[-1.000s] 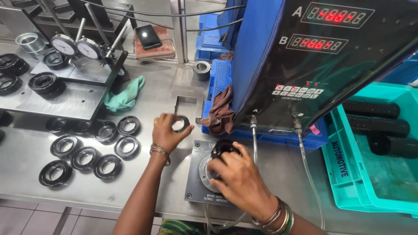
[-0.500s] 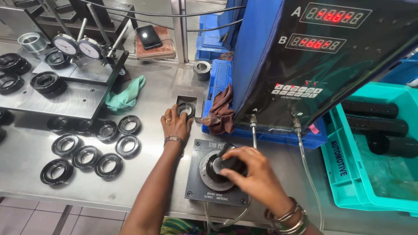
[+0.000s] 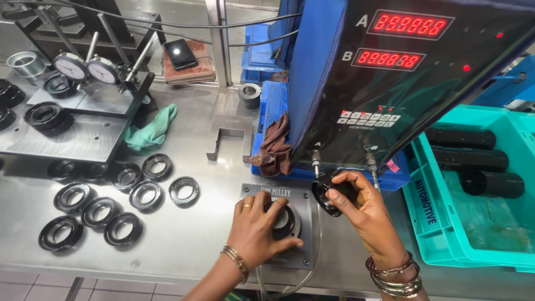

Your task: Inspecting and measuring metal rings using a pulley machine and digital gauges in a fabrication facility.

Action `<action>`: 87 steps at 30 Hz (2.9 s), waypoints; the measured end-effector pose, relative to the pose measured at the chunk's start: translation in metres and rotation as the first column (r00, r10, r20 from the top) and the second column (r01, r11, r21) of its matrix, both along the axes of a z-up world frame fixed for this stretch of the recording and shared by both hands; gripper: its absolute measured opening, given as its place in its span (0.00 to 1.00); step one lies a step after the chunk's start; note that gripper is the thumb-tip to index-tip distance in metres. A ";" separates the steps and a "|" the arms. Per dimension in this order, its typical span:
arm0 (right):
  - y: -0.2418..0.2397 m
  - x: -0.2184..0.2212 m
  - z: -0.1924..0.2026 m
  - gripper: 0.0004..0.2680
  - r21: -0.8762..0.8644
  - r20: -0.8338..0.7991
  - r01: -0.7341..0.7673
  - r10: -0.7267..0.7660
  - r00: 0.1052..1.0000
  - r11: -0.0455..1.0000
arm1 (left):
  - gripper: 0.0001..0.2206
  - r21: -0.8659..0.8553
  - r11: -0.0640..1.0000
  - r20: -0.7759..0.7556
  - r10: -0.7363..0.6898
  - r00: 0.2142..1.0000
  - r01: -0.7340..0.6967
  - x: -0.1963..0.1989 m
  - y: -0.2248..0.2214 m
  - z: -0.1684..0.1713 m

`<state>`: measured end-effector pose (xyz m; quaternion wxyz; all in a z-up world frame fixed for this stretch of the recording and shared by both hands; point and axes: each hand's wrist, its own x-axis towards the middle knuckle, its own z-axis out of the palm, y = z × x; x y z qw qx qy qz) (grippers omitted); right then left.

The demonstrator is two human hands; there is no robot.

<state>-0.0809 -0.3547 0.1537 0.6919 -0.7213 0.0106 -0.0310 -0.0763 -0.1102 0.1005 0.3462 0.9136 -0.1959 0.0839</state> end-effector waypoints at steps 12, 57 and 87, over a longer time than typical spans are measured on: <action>-0.012 -0.003 -0.009 0.10 0.030 -0.008 0.001 -0.001 1.000 1.000 | 0.37 0.001 0.961 0.064 -0.277 0.959 0.278 0.016 0.005 -0.006; 0.003 -0.026 -0.015 0.12 0.153 0.165 0.085 -0.111 0.980 0.984 | 0.29 -0.158 0.913 0.165 0.399 0.902 -0.375 0.008 0.045 -0.047; -0.010 -0.034 -0.027 0.13 0.143 0.113 0.121 -0.138 0.984 0.982 | 0.48 -0.063 0.953 0.047 -0.294 0.955 0.297 0.031 0.035 -0.022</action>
